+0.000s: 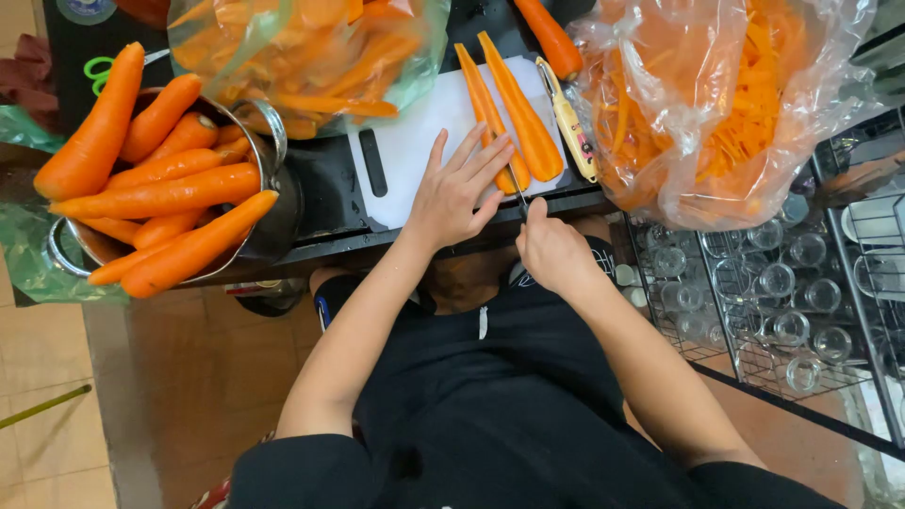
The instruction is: The person peels a carrot using a peeler, then cuts it into smaller pieces with a knife on a cutting board. They place the cut pieces into a plastic bag and repeat the process with another carrot.
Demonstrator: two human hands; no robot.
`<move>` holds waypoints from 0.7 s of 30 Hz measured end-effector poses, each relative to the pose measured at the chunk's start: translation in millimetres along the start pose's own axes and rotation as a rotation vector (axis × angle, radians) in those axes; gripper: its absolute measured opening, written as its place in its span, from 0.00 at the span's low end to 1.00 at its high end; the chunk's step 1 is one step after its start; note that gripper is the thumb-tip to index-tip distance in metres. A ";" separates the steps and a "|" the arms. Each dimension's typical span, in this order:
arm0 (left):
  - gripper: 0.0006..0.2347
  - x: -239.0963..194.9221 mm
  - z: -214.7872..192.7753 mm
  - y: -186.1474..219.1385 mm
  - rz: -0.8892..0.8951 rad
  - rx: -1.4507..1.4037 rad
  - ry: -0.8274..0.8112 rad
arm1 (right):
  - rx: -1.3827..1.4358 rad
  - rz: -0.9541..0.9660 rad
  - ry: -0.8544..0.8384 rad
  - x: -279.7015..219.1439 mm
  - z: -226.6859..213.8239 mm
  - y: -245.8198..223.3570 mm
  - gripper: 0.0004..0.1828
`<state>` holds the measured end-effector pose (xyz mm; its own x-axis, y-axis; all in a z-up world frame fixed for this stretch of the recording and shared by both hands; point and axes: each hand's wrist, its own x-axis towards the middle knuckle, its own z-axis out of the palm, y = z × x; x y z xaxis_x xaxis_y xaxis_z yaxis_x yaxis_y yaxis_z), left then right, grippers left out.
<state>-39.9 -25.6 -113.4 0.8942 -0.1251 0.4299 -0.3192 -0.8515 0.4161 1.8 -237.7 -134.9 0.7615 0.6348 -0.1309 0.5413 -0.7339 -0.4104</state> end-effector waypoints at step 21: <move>0.25 20.1 20.3 -9.9 0.116 -0.010 -0.065 | 0.026 0.012 -0.142 27.3 -2.1 13.7 0.18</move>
<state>-12.4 -30.0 -125.2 0.8695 -0.2555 0.4227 -0.4243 -0.8244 0.3745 30.8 -230.9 -142.2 0.7088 0.6551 -0.2615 0.5215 -0.7363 -0.4311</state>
